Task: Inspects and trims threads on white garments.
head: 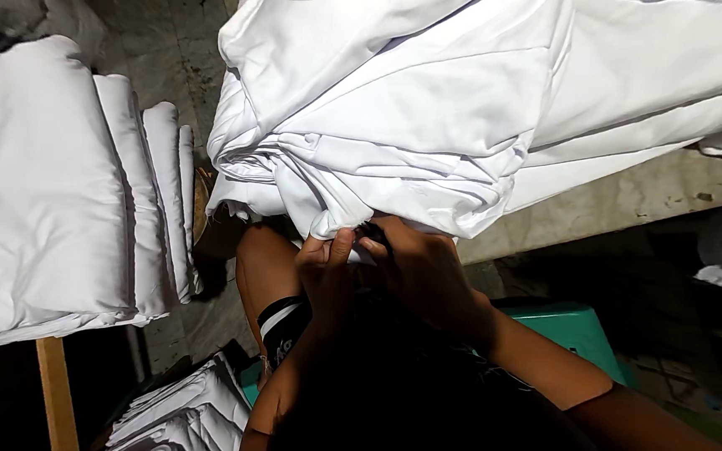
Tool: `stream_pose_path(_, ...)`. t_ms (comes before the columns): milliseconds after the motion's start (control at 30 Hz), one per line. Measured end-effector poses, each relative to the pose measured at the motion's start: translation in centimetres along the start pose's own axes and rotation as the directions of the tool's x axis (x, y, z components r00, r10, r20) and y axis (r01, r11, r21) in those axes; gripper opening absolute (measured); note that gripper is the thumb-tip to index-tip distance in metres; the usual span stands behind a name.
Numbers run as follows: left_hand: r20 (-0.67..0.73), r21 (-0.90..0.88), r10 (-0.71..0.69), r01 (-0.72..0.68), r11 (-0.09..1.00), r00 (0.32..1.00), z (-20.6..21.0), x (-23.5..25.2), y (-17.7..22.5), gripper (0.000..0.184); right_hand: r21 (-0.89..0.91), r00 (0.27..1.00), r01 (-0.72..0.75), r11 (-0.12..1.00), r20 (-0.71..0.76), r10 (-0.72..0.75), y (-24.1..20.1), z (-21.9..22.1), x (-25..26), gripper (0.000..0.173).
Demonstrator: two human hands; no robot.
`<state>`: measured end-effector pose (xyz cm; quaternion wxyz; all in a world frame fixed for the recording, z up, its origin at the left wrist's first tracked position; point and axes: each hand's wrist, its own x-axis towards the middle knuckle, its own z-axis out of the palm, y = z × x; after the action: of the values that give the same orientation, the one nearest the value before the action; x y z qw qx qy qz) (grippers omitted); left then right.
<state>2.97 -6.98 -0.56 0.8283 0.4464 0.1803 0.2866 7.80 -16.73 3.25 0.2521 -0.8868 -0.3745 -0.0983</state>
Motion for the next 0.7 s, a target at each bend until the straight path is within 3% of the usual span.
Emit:
stream_pose_path(267,-0.003,0.013,0.028,-0.028,1.0,1.0,0.0,0.0,-0.1,0.02,0.006,1.0,-0.004,1.0,0.0,0.004,0.0,0.2,0.0,0.034)
stream_pose_path(400,0.0,0.051,0.043,-0.043,0.998,0.999,-0.2,0.0,-0.2,0.018,0.234,0.997,-0.069,0.97,-0.028,0.078,0.6,0.7,-0.1,0.03)
stream_pose_path(500,0.002,0.061,0.048,-0.048,0.997,0.999,-0.4,0.0,-0.5,0.019,0.628,0.977,-0.178,0.758,0.02,0.213,1.2,0.9,0.2,0.023)
stream_pose_path(567,0.01,0.053,0.051,-0.051,0.997,0.999,-0.4,-0.1,-0.7,0.019,0.791,0.955,-0.235,0.565,0.081,0.284,1.1,0.6,0.7,0.015)
stream_pose_path(600,0.024,0.041,0.057,-0.058,0.997,0.998,-0.5,-0.1,-0.7,0.018,0.827,0.958,-0.203,0.524,0.057,0.281,1.1,0.7,0.8,0.013)
stream_pose_path(633,0.038,0.028,0.066,-0.067,0.997,0.997,-0.6,0.0,-0.7,0.017,0.822,0.97,-0.118,0.558,-0.023,0.24,1.2,0.9,0.8,0.014)
stream_pose_path(700,0.045,0.005,0.071,-0.071,0.997,0.997,-0.6,0.0,-0.6,0.016,0.681,0.972,0.082,0.727,-0.216,0.093,1.5,1.5,0.8,0.019)
